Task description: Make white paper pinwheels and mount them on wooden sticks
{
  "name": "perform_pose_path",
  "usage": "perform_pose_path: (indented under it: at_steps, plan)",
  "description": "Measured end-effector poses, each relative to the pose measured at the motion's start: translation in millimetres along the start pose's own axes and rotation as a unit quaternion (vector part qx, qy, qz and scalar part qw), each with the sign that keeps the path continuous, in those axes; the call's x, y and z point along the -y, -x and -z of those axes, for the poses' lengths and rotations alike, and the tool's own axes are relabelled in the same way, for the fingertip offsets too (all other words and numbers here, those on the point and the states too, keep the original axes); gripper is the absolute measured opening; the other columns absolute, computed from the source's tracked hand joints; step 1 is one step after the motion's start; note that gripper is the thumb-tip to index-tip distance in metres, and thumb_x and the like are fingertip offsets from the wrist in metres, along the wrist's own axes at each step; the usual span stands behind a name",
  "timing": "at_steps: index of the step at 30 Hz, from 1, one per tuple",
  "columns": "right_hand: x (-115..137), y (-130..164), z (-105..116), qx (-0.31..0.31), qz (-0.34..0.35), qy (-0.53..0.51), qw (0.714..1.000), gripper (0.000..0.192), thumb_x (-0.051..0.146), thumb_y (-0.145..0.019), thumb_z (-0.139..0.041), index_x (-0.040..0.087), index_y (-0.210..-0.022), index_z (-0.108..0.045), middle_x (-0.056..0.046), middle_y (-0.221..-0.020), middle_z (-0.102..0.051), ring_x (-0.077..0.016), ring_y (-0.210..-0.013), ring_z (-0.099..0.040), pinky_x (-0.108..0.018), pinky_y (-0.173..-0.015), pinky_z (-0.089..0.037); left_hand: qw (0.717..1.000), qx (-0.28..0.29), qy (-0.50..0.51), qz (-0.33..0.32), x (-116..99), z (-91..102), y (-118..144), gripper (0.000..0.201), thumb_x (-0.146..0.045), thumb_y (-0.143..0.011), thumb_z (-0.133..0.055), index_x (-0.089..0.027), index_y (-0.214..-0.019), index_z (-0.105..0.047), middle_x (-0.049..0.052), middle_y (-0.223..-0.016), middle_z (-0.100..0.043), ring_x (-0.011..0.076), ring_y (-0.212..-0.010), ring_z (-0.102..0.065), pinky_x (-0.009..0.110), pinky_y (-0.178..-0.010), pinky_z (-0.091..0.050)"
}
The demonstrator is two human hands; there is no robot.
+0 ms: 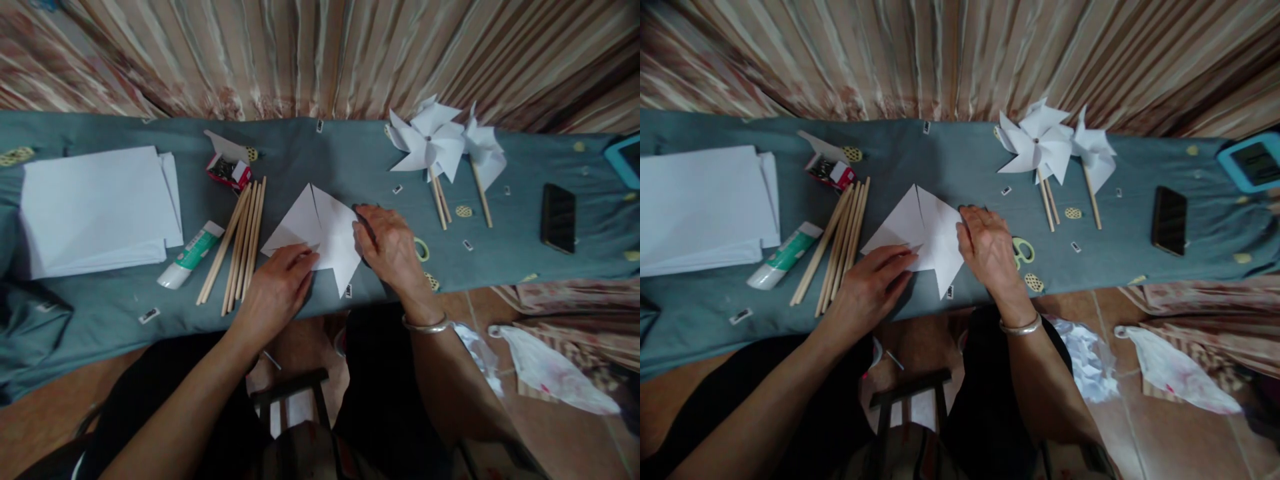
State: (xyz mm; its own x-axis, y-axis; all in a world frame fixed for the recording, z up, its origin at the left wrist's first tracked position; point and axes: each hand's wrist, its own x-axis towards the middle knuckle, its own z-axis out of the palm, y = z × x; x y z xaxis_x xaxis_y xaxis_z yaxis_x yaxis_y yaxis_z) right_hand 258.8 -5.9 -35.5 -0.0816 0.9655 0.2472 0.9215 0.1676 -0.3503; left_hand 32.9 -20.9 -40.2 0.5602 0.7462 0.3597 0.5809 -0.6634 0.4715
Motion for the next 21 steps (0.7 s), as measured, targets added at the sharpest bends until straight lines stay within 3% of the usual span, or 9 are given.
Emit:
perform_pose_path:
  at_steps: [5, 10, 15, 21]
  plan:
    - [2, 11, 11, -0.010, -0.034, -0.013, 0.999, 0.040, 0.035, -0.093, -0.050, 0.011, -0.121, -0.066, -0.015, -0.107, -0.074, -0.0279, -0.098, -0.068, -0.044, -0.092, -0.052, 1.000, -0.012, -0.014, 0.003, 4, 3.8, 0, 0.030, -0.004, -0.086, -0.051, -0.015, -0.110, -0.064, 0.011, -0.114, -0.065, 0.0246, -0.106, -0.060, 0.044, -0.091, -0.055]
    - [3, 24, 20, 0.002, -0.106, -0.062, 0.992, 0.035, 0.034, -0.088, -0.058, 0.016, -0.116, -0.068, -0.005, -0.082, -0.075, -0.0203, -0.072, -0.070, -0.035, -0.072, -0.055, 0.999, -0.017, -0.033, 0.009, 3, 8.5, 0, 0.038, 0.001, -0.082, -0.050, -0.015, -0.115, -0.062, 0.012, -0.120, -0.062, 0.0262, -0.111, -0.056, 0.044, -0.095, -0.051]
    - [6, 34, 29, 0.023, -0.148, -0.069, 0.986, 0.032, 0.032, -0.085, -0.060, 0.018, -0.112, -0.070, -0.004, -0.081, -0.076, -0.0192, -0.072, -0.070, -0.033, -0.071, -0.053, 0.998, -0.036, -0.032, -0.045, -15, 5.4, 4, 0.022, -0.011, -0.088, -0.056, -0.013, -0.109, -0.063, 0.012, -0.111, -0.065, 0.0258, -0.101, -0.058, 0.042, -0.085, -0.050]
    - [8, 43, 35, 0.048, -0.172, -0.067, 0.982, 0.028, 0.034, -0.085, -0.060, 0.019, -0.104, -0.072, -0.004, -0.076, -0.075, -0.0191, -0.066, -0.070, -0.032, -0.066, -0.052, 0.994, 0.018, -0.061, -0.086, -32, -6.6, 6, 0.015, -0.021, -0.089, -0.061, -0.013, -0.101, -0.066, 0.010, -0.100, -0.068, 0.0235, -0.090, -0.059, 0.037, -0.075, -0.046]
